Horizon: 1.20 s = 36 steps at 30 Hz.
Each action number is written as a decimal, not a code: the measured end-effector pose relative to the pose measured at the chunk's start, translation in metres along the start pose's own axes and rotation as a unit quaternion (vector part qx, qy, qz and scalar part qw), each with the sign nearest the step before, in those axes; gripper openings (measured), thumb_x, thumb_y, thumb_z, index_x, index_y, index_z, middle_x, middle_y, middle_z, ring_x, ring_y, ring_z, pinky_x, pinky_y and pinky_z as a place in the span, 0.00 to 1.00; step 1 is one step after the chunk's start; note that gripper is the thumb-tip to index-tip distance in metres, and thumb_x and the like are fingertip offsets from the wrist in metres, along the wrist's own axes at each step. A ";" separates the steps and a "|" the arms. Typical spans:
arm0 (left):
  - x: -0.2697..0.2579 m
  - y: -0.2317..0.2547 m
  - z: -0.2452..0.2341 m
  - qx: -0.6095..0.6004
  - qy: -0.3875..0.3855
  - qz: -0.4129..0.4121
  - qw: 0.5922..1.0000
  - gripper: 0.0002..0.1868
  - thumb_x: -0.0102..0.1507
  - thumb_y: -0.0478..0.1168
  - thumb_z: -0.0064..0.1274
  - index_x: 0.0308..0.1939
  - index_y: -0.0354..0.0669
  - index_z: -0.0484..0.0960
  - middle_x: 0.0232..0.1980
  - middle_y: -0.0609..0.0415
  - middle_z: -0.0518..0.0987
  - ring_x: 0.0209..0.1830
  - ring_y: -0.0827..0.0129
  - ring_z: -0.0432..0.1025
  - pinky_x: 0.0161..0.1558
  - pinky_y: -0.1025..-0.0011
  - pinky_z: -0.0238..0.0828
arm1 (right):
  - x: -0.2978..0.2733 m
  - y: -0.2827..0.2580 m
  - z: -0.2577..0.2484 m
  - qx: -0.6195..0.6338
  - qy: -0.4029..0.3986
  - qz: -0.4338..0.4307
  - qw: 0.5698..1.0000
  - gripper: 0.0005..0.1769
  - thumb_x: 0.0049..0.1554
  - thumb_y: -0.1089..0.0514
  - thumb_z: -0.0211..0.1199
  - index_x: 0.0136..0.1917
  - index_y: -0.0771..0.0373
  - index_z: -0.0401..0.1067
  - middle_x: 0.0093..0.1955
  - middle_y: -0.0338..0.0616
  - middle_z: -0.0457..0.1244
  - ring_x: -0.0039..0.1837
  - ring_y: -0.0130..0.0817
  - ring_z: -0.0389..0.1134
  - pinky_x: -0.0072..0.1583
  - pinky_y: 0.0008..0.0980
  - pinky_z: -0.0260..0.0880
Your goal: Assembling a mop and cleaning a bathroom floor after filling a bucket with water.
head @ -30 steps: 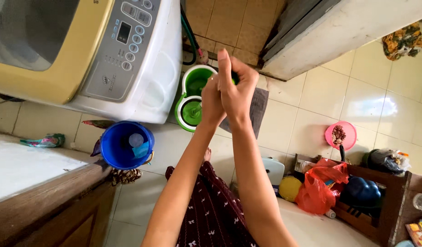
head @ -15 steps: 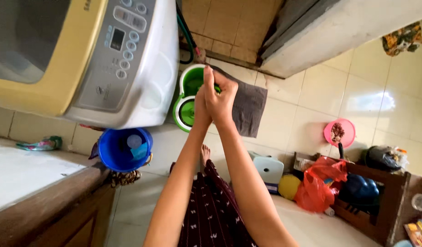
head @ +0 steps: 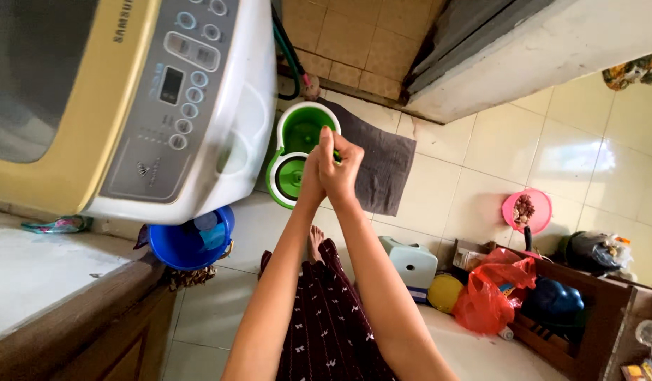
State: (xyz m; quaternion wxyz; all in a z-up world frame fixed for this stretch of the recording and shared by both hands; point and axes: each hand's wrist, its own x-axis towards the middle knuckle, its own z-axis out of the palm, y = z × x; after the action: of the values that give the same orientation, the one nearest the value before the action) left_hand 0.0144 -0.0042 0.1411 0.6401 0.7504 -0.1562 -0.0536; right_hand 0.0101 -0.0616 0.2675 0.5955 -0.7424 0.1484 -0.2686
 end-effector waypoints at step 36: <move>-0.067 -0.222 0.006 -0.230 -0.119 -0.221 0.940 0.15 0.75 0.44 0.38 0.60 0.39 0.71 0.58 0.52 0.75 0.59 0.65 0.72 0.60 0.63 0.70 | -0.065 0.107 0.029 -0.104 -0.089 0.041 0.990 0.17 0.62 0.57 0.65 0.37 0.71 0.68 0.33 0.53 0.60 0.34 0.41 0.58 0.40 0.38 0.63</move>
State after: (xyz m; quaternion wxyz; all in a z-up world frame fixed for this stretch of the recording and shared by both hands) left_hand -0.0133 0.0397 -0.0850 0.7439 0.5866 -0.0444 -0.3171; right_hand -0.0153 -0.0300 0.1459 0.5362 -0.8147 0.1524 -0.1597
